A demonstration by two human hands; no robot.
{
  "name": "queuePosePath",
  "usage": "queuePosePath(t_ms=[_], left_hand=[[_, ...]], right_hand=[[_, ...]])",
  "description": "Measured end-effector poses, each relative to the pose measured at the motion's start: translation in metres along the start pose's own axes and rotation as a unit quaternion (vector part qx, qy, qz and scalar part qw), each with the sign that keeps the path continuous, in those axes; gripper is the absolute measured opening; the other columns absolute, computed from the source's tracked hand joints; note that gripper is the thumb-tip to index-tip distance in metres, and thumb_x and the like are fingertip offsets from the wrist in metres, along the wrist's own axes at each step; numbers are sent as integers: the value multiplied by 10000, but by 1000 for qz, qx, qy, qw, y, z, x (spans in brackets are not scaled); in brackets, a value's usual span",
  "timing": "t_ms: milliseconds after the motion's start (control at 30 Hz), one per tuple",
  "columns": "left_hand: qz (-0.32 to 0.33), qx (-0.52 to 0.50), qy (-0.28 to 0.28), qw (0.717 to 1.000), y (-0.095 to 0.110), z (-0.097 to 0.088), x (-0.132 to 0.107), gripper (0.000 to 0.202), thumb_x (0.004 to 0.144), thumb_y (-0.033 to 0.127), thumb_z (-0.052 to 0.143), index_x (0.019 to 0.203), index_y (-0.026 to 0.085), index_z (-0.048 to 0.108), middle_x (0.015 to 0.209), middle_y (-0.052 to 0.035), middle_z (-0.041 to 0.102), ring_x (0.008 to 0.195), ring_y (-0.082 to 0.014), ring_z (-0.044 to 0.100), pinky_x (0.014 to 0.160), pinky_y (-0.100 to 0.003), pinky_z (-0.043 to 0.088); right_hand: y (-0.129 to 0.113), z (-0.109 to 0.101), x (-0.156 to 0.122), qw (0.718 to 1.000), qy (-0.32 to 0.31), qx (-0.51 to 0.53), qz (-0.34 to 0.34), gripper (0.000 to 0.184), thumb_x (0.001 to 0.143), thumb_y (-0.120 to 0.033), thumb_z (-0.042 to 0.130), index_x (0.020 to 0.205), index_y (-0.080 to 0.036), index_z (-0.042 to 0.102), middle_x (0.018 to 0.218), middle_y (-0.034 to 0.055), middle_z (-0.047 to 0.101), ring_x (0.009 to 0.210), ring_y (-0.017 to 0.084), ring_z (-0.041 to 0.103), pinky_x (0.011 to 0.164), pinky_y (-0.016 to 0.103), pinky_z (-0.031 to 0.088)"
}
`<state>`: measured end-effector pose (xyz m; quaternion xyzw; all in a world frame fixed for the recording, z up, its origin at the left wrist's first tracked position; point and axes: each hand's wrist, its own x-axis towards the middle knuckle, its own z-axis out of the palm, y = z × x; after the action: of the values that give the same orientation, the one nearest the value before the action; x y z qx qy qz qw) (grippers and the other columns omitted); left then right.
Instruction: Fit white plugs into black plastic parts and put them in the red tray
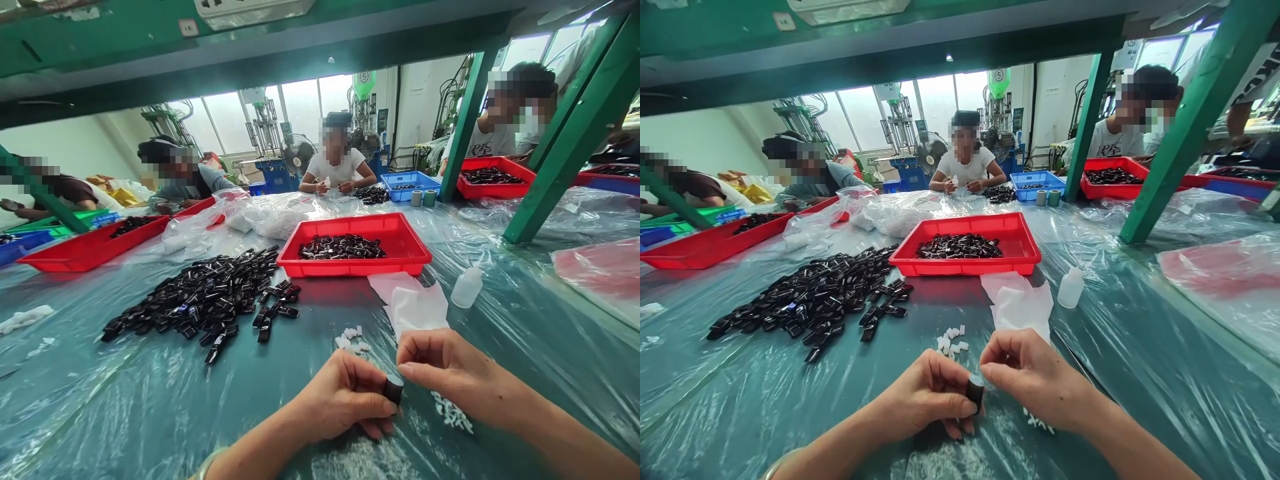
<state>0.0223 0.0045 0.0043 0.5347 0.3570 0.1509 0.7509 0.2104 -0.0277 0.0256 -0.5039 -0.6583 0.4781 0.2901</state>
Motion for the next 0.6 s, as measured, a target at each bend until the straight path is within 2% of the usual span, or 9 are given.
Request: queuePosePath(t_ms=[100, 233, 400, 600], left_hand=[[3, 5, -19, 1000, -1, 0, 1, 216, 597, 280, 749, 711, 100, 714, 551, -13, 607, 505, -93, 584, 482, -169, 490], [-5, 4, -27, 1000, -3, 0, 0, 227, 593, 277, 750, 740, 107, 721, 537, -4, 598, 494, -87, 577, 480, -164, 493], [-17, 5, -28, 999, -1, 1, -1, 280, 586, 293, 759, 797, 112, 731, 539, -5, 601, 477, -78, 566, 479, -161, 492], [-15, 0, -30, 999, 0, 1, -1, 282, 595, 308, 757, 791, 108, 729, 539, -8, 594, 482, -79, 568, 478, -154, 493]], right_hand=[[-3, 1, 1, 993, -43, 106, 24, 144, 771, -270, 546, 688, -154, 562, 603, -38, 427, 579, 92, 325, 526, 237, 253], [1, 3, 3, 981, -66, 175, 45, 120, 721, -244, 592, 666, -139, 576, 602, -35, 456, 592, 88, 348, 546, 231, 252], [3, 3, 1, 971, -82, 214, 66, 89, 692, -212, 608, 653, -135, 586, 582, -38, 470, 572, 80, 359, 539, 225, 255], [4, 3, 1, 969, -69, 224, 76, 85, 674, -210, 619, 651, -131, 596, 586, -35, 491, 570, 75, 381, 541, 213, 277]])
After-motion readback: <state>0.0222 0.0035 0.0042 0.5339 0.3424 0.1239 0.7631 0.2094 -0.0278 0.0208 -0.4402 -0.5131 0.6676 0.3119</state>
